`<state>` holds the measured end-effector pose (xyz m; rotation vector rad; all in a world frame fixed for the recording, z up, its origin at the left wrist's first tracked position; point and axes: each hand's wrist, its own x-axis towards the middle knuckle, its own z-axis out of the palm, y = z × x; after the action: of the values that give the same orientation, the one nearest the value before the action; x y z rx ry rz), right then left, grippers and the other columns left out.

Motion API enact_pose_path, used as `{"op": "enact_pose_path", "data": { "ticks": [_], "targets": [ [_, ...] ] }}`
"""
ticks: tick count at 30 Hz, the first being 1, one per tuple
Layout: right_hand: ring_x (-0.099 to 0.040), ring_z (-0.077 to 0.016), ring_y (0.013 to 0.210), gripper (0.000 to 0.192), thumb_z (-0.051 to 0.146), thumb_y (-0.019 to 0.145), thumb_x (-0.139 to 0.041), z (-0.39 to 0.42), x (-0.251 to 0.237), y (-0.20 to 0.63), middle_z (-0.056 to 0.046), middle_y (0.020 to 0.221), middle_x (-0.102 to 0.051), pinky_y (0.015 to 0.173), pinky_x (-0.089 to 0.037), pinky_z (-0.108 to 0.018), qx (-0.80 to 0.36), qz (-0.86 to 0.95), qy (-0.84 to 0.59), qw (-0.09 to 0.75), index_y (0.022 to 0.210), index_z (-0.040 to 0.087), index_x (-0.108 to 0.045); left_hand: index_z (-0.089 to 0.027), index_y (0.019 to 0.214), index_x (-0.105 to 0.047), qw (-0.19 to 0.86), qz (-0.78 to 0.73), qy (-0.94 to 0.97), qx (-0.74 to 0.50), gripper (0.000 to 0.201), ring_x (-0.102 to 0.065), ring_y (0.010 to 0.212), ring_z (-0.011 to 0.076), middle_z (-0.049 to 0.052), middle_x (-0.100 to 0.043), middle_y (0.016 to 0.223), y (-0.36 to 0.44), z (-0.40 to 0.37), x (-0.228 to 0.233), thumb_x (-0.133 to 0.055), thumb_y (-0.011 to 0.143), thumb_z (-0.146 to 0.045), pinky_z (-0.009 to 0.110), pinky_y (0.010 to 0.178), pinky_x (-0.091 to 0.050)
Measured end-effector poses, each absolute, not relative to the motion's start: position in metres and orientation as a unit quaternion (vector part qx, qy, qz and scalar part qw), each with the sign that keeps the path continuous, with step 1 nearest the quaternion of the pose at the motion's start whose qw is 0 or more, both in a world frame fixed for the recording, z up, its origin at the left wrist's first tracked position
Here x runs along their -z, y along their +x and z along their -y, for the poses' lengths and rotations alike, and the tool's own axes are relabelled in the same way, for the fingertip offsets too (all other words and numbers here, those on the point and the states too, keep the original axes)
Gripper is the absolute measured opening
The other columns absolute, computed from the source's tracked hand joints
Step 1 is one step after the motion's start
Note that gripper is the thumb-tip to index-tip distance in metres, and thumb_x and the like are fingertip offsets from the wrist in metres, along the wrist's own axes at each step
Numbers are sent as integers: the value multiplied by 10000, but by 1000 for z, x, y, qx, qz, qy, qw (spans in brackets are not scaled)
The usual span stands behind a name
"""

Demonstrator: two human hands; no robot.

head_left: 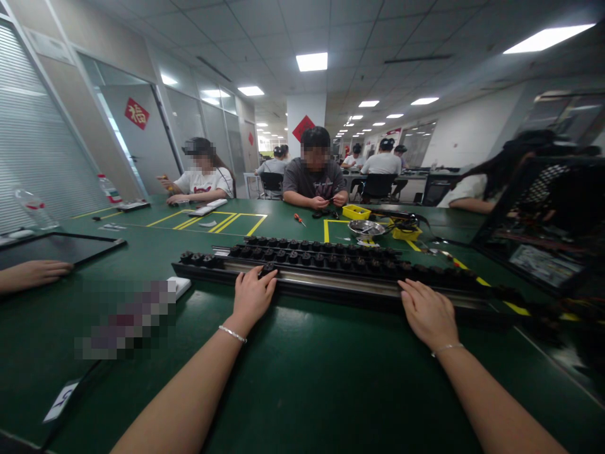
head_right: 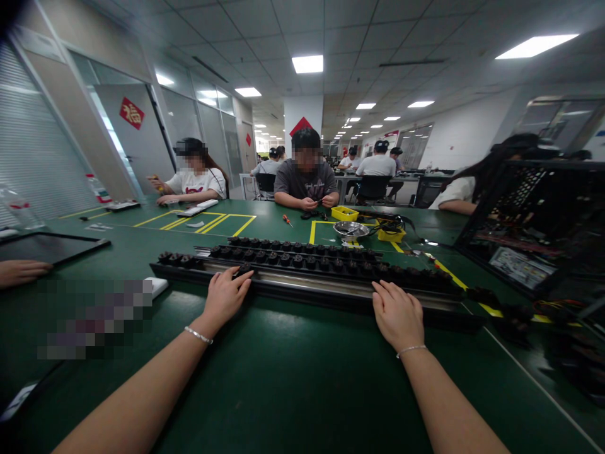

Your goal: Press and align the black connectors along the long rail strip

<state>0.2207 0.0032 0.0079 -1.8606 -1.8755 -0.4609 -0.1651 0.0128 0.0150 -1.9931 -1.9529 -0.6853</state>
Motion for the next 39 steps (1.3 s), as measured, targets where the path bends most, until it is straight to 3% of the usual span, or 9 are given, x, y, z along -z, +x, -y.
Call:
{"op": "enact_pose_path", "data": {
  "ticks": [13,21,26,39],
  "targets": [
    [-494,-219,1174,453,354,904,-258,-4,-7,220,-48,1231,-604,951,-357,-438,170,680,-671,242,1162,234,-611,-340,1120,-624,120,663,-690,265,317,-492,1178,238,59,-567,1265,-164,-12,-15,-429,871,-365,489,1040,-297],
    [-487,-220,1183,474,375,915,-237,-3,-7,221,-49,1246,-594,953,-352,-440,164,681,-675,233,1179,223,-600,-164,1106,-521,80,696,-639,317,337,-534,1116,241,111,-639,1105,-166,-14,-17,-458,796,-279,445,1061,-283],
    [-485,-225,1185,477,377,916,-234,-3,-9,220,-51,1248,-592,951,-354,-446,157,681,-677,230,1180,222,-600,-171,1189,-464,54,702,-637,315,409,-492,1180,252,107,-612,1195,-167,-15,-17,-444,794,-275,487,1078,-244],
    [-482,-213,1190,467,363,912,-239,-4,-7,220,-40,1246,-594,956,-348,-432,169,677,-679,227,1170,227,-604,-184,1183,-470,45,694,-647,313,387,-489,1191,230,87,-612,1212,-166,-16,-14,-422,810,-279,505,1093,-216]
  ]
}}
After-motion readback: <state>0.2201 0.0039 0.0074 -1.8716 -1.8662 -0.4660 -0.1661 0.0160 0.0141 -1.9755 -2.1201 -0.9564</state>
